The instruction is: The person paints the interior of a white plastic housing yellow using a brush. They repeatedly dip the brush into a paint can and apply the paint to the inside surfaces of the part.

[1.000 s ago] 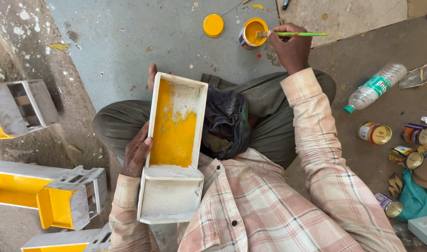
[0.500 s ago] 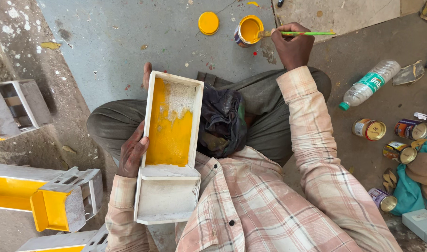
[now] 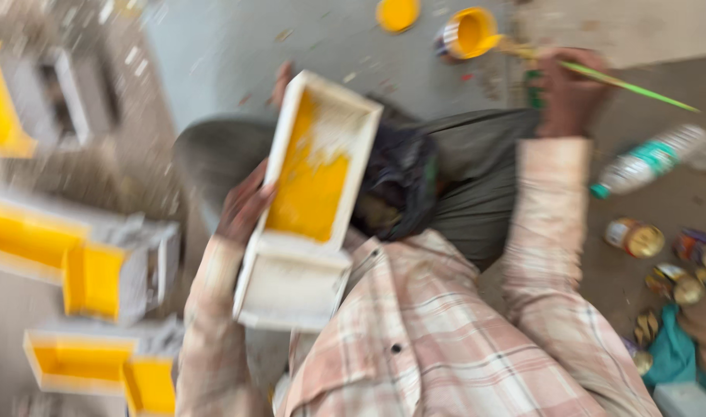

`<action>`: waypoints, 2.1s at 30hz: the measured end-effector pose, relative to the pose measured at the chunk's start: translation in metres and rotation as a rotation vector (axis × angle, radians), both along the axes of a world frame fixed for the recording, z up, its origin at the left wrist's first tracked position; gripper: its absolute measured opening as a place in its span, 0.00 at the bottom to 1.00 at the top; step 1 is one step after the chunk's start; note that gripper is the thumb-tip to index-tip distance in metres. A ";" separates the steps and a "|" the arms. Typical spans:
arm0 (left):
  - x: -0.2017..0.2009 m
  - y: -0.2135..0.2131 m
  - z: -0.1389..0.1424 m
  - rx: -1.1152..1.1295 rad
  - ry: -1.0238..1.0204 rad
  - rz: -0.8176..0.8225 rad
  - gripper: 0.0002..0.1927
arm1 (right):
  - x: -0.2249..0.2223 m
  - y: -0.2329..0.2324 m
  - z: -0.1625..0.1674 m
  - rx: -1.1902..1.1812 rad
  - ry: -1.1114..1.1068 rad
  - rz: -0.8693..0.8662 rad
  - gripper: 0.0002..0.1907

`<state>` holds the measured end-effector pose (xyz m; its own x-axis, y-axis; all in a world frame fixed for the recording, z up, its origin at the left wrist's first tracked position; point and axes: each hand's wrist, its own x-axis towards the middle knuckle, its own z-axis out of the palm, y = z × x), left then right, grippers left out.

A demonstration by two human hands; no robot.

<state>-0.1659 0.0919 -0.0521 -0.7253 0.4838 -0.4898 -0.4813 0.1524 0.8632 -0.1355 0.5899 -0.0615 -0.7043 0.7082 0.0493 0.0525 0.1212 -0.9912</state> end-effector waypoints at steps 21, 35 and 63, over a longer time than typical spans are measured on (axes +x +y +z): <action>0.002 -0.010 0.022 0.150 -0.039 0.049 0.40 | -0.002 -0.206 0.050 0.578 0.086 0.764 0.08; -0.015 -0.006 0.023 0.062 0.012 0.018 0.42 | -0.032 -0.203 0.060 0.584 0.110 0.853 0.06; -0.023 -0.016 0.021 0.101 0.005 0.017 0.38 | -0.031 -0.218 0.069 0.716 0.029 0.719 0.07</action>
